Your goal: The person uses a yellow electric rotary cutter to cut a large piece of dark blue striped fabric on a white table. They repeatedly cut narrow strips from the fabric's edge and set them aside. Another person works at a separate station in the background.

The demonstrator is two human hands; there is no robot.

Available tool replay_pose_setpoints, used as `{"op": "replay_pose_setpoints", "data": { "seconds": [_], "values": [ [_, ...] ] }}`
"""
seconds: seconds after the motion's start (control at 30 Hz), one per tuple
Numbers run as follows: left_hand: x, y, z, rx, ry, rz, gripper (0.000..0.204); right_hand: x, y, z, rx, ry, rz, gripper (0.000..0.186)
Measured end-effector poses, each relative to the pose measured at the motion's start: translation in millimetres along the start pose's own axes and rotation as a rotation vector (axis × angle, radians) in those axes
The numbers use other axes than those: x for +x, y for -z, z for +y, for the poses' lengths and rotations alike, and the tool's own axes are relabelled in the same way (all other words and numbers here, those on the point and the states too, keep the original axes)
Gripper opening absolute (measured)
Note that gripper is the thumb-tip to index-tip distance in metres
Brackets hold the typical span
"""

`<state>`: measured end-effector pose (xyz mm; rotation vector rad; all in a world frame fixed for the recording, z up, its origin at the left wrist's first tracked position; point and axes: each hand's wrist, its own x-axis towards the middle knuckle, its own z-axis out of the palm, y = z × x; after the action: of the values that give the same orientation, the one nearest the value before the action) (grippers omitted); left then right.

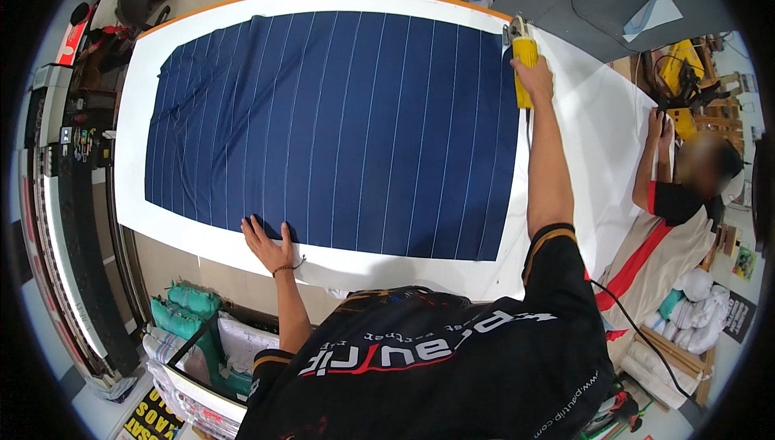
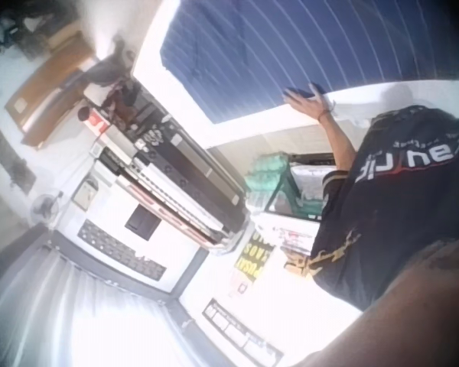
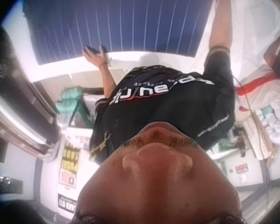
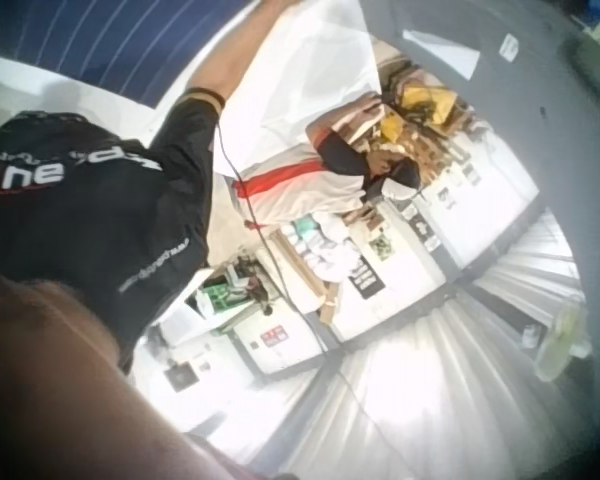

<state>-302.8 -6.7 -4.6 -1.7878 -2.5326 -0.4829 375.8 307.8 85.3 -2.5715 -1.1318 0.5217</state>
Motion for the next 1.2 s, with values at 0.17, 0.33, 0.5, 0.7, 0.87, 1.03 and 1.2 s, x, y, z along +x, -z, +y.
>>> {"op": "replay_pose_setpoints", "data": {
  "seconds": [0.17, 0.33, 0.5, 0.7, 0.87, 1.03, 1.2],
  "values": [
    [-0.1, 0.2, -0.9, -0.009, 0.014, -0.043, 0.093, -74.5, 9.1, 41.3, 0.29, -0.014, 0.099, 0.073],
    [0.8, 4.3, 4.1, 0.026, 0.022, -0.066, 0.092, -203.0, 48.2, 77.6, 1.092, -0.06, -0.158, 0.051],
    [7.4, -10.6, 42.2, -0.191, -0.209, 0.03, 0.09, -337.1, 59.4, 153.9, 1.183, -0.083, -0.328, 0.063],
    [-3.7, 1.0, 156.9, -0.333, -0.592, -0.2, 0.091, -491.6, 23.1, 199.9, 1.162, -0.297, -0.323, 0.076],
    [-27.1, -18.8, 201.1, -0.259, -0.766, -0.305, 0.094, -577.7, -3.1, 213.9, 0.897, -0.348, -0.276, 0.086],
    [-37.0, -33.5, 204.2, -0.12, -0.849, -0.324, 0.097, -619.7, -29.5, 209.9, 0.569, -0.196, -0.17, 0.086],
    [-39.5, -36.5, 205.3, -0.115, -0.853, -0.328, 0.099, -630.1, -29.6, 184.5, 0.506, -0.231, -0.116, 0.082]
  ]
}}
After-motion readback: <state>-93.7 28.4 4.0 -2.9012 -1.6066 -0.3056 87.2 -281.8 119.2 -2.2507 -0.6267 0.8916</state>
